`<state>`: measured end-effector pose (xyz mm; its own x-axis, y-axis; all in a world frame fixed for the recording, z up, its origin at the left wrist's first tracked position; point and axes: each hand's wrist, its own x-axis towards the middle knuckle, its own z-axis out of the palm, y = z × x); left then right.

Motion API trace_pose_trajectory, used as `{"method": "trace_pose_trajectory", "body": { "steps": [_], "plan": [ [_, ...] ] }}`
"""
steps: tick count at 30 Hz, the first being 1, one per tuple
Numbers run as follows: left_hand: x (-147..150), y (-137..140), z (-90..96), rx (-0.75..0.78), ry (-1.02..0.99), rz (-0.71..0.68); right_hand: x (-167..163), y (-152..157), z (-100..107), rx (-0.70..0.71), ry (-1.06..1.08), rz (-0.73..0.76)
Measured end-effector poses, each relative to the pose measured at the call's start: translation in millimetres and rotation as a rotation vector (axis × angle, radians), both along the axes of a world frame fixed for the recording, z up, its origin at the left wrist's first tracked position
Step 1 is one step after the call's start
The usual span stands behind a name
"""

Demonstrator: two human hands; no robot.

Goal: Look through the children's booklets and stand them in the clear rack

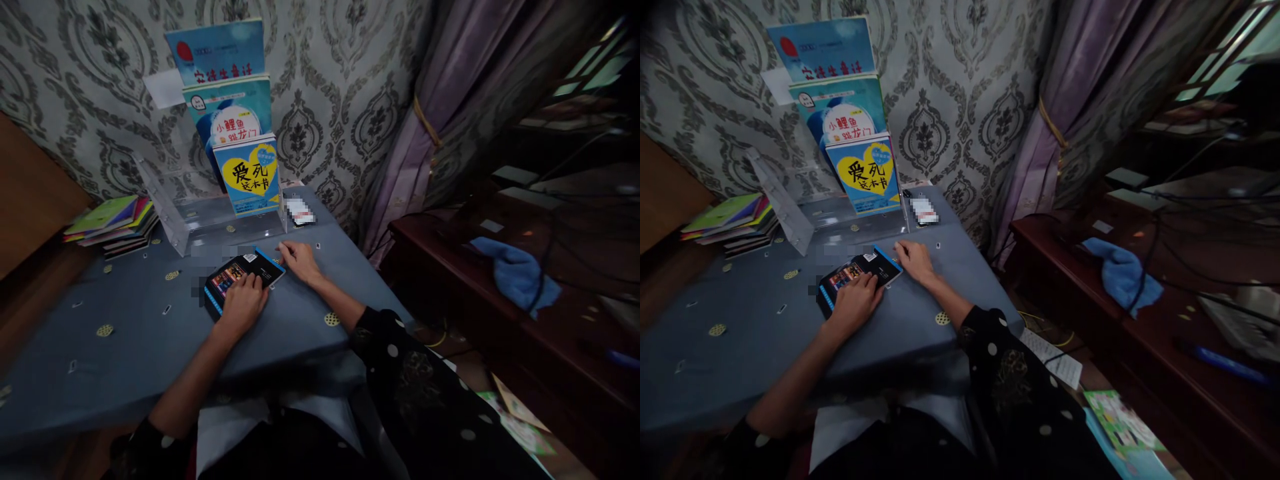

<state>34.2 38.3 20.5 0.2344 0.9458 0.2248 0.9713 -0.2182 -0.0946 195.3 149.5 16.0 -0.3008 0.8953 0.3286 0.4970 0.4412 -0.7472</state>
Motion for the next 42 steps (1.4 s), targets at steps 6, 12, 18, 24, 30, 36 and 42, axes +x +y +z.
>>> {"method": "trace_pose_trajectory", "body": {
  "steps": [6, 12, 18, 24, 30, 36, 42],
  "plan": [
    [-4.7, -0.3, -5.9, 0.022, -0.078, -0.002, -2.7, -5.1, 0.9, 0.045, -0.173, 0.072],
    [-26.1, -5.8, -12.1, 0.041, -0.171, -0.050, -5.7, -2.6, 0.0, 0.042, -0.299, 0.130],
    [-60.4, -16.9, -18.5, 0.040, -0.311, -0.043, -4.9, -1.1, 1.0, 0.067, -0.308, 0.147],
    [-90.5, -9.1, -24.9, 0.026, -0.443, 0.102, -5.1, -1.1, 0.8, 0.104, -0.345, 0.152],
    [-102.7, -1.7, -27.2, 0.056, -0.593, 0.113, -5.8, -3.7, -1.4, 0.087, -0.372, 0.161],
    [-112.5, -4.5, -24.8, 0.128, -0.744, 0.227, -11.0, -9.5, -1.1, 0.067, -0.422, 0.164],
    [-115.5, -6.3, -27.5, 0.141, -0.781, 0.245, -14.5, -19.0, -0.3, 0.067, -0.450, 0.137]
  ]
}}
